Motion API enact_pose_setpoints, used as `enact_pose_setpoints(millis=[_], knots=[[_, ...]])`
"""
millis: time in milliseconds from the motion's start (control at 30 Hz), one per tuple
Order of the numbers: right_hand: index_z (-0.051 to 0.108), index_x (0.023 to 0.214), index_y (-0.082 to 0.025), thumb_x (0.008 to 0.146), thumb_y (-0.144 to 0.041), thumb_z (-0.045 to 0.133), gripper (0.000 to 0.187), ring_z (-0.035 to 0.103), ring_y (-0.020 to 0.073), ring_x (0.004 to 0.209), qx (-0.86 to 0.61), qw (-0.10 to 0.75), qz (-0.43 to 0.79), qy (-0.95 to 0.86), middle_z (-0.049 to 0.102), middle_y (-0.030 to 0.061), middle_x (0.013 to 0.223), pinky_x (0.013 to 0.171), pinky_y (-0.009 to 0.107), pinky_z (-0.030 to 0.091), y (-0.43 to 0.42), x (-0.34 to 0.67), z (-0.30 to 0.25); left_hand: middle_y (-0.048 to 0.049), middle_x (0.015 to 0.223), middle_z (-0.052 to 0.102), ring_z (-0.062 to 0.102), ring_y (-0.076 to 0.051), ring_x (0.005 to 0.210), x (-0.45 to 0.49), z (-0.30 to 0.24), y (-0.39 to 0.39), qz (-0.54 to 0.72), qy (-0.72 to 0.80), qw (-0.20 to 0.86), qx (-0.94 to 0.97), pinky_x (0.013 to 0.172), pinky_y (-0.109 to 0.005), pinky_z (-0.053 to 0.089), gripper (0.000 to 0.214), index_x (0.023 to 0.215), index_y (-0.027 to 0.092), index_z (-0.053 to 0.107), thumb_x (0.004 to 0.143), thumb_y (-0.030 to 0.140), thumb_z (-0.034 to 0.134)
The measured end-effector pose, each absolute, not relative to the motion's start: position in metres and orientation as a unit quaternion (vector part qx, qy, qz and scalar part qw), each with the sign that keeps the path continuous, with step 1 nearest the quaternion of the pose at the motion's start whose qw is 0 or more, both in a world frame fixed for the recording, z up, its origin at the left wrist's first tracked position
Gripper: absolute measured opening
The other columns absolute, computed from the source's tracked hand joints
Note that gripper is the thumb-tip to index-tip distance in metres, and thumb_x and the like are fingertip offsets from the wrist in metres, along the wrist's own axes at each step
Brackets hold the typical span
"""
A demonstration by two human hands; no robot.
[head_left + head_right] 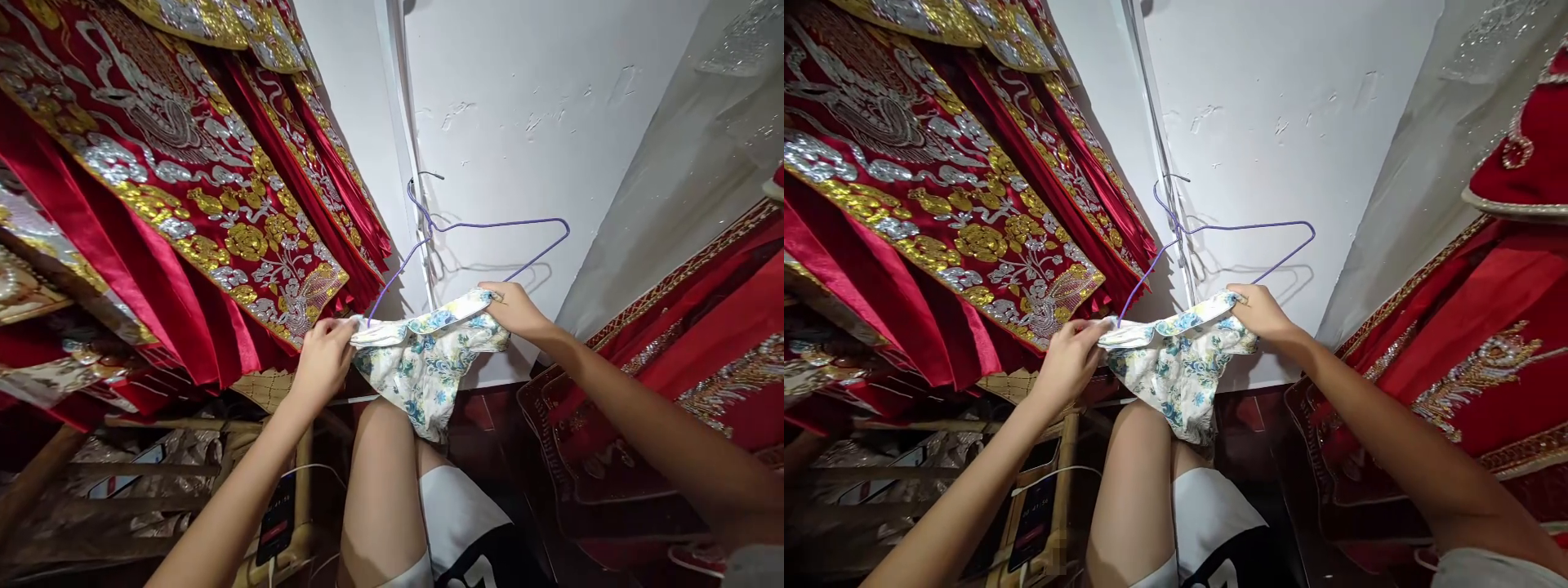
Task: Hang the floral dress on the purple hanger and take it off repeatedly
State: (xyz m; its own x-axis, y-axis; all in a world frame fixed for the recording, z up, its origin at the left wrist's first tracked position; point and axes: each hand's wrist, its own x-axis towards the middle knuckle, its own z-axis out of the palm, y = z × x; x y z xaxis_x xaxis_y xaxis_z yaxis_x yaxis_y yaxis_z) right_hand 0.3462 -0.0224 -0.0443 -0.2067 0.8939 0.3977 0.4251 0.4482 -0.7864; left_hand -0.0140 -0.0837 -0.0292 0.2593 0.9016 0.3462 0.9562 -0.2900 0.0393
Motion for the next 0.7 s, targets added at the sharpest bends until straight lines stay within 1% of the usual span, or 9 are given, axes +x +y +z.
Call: enact_pose_setpoints(millis=[67, 167, 333, 400, 467, 533, 567, 633, 700], knots=[[0.044, 0.062, -0.020, 0.079, -0.026, 0.052, 0.019, 0.040, 0.0117, 0.060, -0.444, 0.449, 0.274, -0.726, 0.044, -0.0040, 0.060, 0.056, 0.026, 0.026, -0.027, 0.345, -0.041, -0.0108, 0.143, 0.064, 0.053, -0.036, 0.132, -0.011, -0.017, -0.079, -0.224, -0.565, 0.086, -0.789, 0.107, -0.053, 0.043, 0.036, 0.118, 0.021, 0.071, 0.094, 0.021, 0.045], [0.045, 0.064, -0.020, 0.079, -0.027, 0.052, 0.018, 0.040, 0.0118, 0.060, -0.429, 0.448, 0.301, -0.724, 0.044, -0.0040, 0.061, 0.056, 0.026, 0.026, -0.035, 0.334, -0.040, -0.0073, 0.145, 0.063, 0.061, -0.029, 0.127, 0.001, 0.002, -0.070, -0.340, -0.528, 0.011, -0.778, 0.104, -0.043, 0.048, 0.033, 0.110, 0.022, 0.070, 0.090, 0.017, 0.044], [0.049, 0.069, -0.020, 0.086, -0.028, 0.051, 0.018, 0.041, 0.0122, 0.061, -0.400, 0.404, 0.339, -0.749, 0.046, -0.0039, 0.062, 0.056, 0.026, 0.028, -0.053, 0.315, -0.035, -0.0095, 0.120, 0.073, 0.067, -0.026, 0.115, 0.036, 0.017, -0.051, -0.438, -0.502, -0.035, -0.745, 0.096, -0.036, 0.052, 0.023, 0.104, 0.020, 0.068, 0.094, 0.027, 0.048], [0.059, 0.085, -0.021, 0.086, -0.024, 0.049, 0.011, 0.043, 0.0128, 0.059, -0.400, 0.383, 0.341, -0.759, 0.051, -0.0038, 0.065, 0.056, 0.026, 0.031, -0.059, 0.317, -0.032, -0.0094, 0.112, 0.073, 0.069, -0.025, 0.104, 0.047, 0.014, -0.047, -0.457, -0.504, -0.011, -0.733, 0.094, -0.037, 0.052, 0.025, 0.112, 0.019, 0.065, 0.096, 0.027, 0.048], [0.062, 0.119, -0.024, 0.084, -0.019, 0.049, 0.038, 0.046, 0.0142, 0.058, -0.422, 0.400, 0.322, -0.747, 0.058, -0.0028, 0.071, 0.056, 0.027, 0.034, -0.061, 0.327, -0.029, -0.0111, 0.116, 0.070, 0.067, -0.025, 0.105, 0.051, 0.007, -0.043, -0.460, -0.505, 0.022, -0.730, 0.095, -0.038, 0.051, 0.032, 0.125, 0.018, 0.059, 0.097, 0.025, 0.045], [0.045, 0.147, -0.026, 0.081, -0.016, 0.050, 0.067, 0.050, 0.0163, 0.059, -0.459, 0.471, 0.269, -0.704, 0.063, -0.0009, 0.077, 0.056, 0.029, 0.038, -0.054, 0.343, -0.025, -0.0139, 0.119, 0.067, 0.064, -0.027, 0.111, 0.048, 0.000, -0.038, -0.441, -0.497, 0.050, -0.746, 0.098, -0.040, 0.049, 0.036, 0.130, 0.016, 0.056, 0.097, 0.022, 0.042], [0.038, 0.153, -0.025, 0.080, -0.016, 0.052, 0.075, 0.052, 0.0174, 0.061, -0.477, 0.512, 0.231, -0.676, 0.063, 0.0002, 0.079, 0.057, 0.030, 0.040, -0.047, 0.353, -0.022, -0.0147, 0.118, 0.066, 0.063, -0.027, 0.112, 0.046, -0.002, -0.036, -0.427, -0.492, 0.060, -0.756, 0.099, -0.041, 0.049, 0.035, 0.128, 0.016, 0.057, 0.096, 0.021, 0.042], [0.043, 0.151, -0.022, 0.078, -0.017, 0.055, 0.074, 0.053, 0.0187, 0.064, -0.510, 0.555, 0.163, -0.636, 0.063, 0.0018, 0.078, 0.059, 0.031, 0.042, -0.028, 0.376, -0.012, -0.0142, 0.113, 0.064, 0.062, -0.027, 0.108, 0.039, -0.003, -0.031, -0.404, -0.488, 0.070, -0.770, 0.097, -0.040, 0.050, 0.032, 0.121, 0.016, 0.059, 0.095, 0.019, 0.041], [0.066, 0.125, -0.018, 0.077, -0.021, 0.059, 0.049, 0.052, 0.0179, 0.063, -0.538, 0.527, 0.159, -0.638, 0.061, 0.0023, 0.072, 0.059, 0.031, 0.041, -0.011, 0.399, 0.004, -0.0127, 0.108, 0.062, 0.062, -0.026, 0.104, 0.032, 0.001, -0.027, -0.397, -0.496, 0.070, -0.769, 0.094, -0.040, 0.050, 0.029, 0.116, 0.017, 0.061, 0.095, 0.019, 0.040]])
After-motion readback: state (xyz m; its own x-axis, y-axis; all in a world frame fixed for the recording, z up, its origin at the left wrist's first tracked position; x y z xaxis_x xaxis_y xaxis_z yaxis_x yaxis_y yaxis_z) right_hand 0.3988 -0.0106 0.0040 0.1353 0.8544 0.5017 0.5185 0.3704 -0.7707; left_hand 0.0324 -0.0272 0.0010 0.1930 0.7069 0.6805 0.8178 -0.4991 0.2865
